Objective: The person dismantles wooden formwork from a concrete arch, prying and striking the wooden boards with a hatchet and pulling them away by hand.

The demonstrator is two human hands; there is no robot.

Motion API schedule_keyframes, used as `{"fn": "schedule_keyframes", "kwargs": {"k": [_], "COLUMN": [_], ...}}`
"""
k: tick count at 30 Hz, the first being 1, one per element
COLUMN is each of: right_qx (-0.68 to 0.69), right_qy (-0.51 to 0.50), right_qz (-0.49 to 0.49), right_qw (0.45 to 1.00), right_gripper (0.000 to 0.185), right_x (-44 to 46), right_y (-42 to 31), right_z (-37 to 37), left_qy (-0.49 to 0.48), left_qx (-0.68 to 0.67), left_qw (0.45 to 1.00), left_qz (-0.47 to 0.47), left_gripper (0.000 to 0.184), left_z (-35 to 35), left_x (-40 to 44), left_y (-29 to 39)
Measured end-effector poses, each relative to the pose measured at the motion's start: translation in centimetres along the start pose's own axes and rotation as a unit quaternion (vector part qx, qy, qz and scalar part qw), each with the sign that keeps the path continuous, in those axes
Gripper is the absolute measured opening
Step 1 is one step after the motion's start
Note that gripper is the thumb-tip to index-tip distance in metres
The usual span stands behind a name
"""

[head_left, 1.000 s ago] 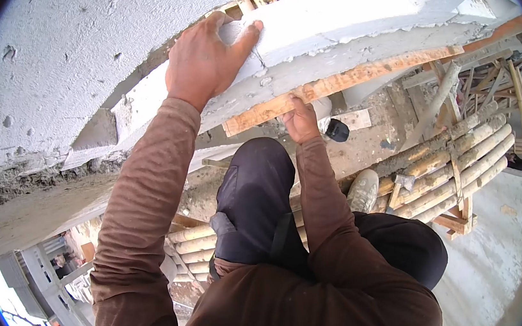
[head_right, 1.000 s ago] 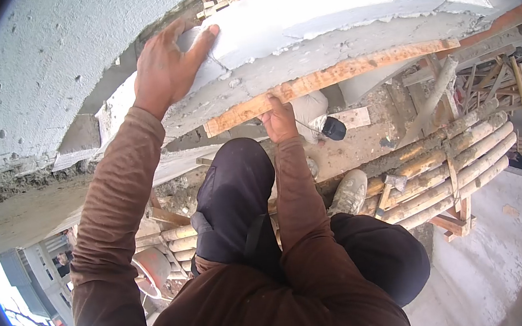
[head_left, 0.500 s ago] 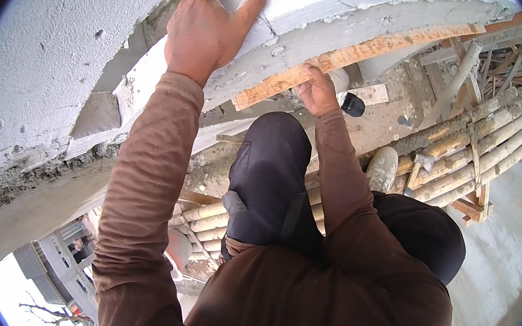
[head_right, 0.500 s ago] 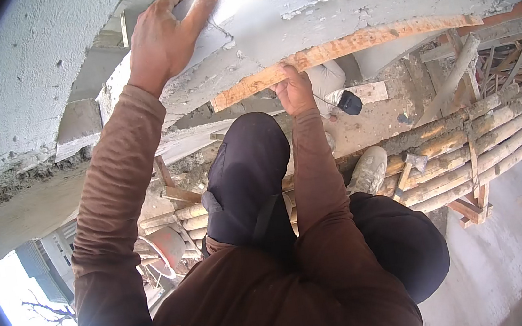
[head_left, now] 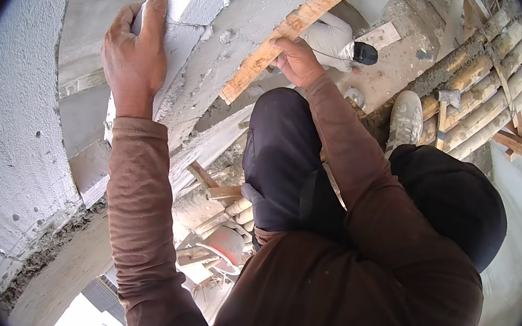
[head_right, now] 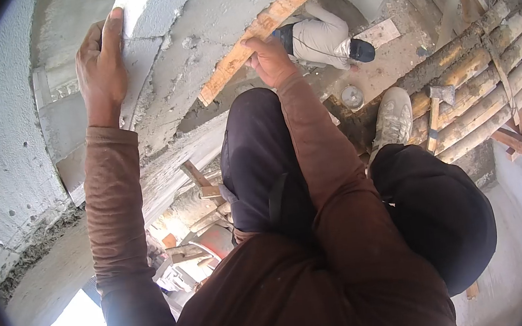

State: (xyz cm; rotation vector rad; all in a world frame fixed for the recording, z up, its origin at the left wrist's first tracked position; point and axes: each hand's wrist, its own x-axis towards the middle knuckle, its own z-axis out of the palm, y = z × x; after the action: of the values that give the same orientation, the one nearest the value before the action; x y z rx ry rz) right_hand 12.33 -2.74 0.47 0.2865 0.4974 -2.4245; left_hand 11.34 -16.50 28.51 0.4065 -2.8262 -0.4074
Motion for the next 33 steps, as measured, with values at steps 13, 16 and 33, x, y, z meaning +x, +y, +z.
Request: {"fn": "schedule_keyframes", "kwargs": {"k": [13,16,33], "right_qx": [-0.022,-0.164,-0.015], "right_qy": [0.037,-0.006,0.021], "right_qz": [0.021,-0.054,0.017], "right_qw": [0.999,0.985,1.000], "right_gripper": [0.018,0.018,0.015], "right_x": [0.4,1.2,0.6], "right_y": [0.5,1.6,0.9], "right_z": [0.1,-1.9,0.2], "left_qy": [-0.007,0.000,-0.019], "left_qx": [0.014,0.022,0.013], "left_qw": [1.000,0.999,0.999], "left_qz": [-0.019,-0.038,-0.044], "left_gripper": [0.058,0.058,0.058], "left_z": [0.0,0.1,-0.1], "left_x": [0.1,0.0,-0.3], "left_y": [0.3,0.1,1.3]}}
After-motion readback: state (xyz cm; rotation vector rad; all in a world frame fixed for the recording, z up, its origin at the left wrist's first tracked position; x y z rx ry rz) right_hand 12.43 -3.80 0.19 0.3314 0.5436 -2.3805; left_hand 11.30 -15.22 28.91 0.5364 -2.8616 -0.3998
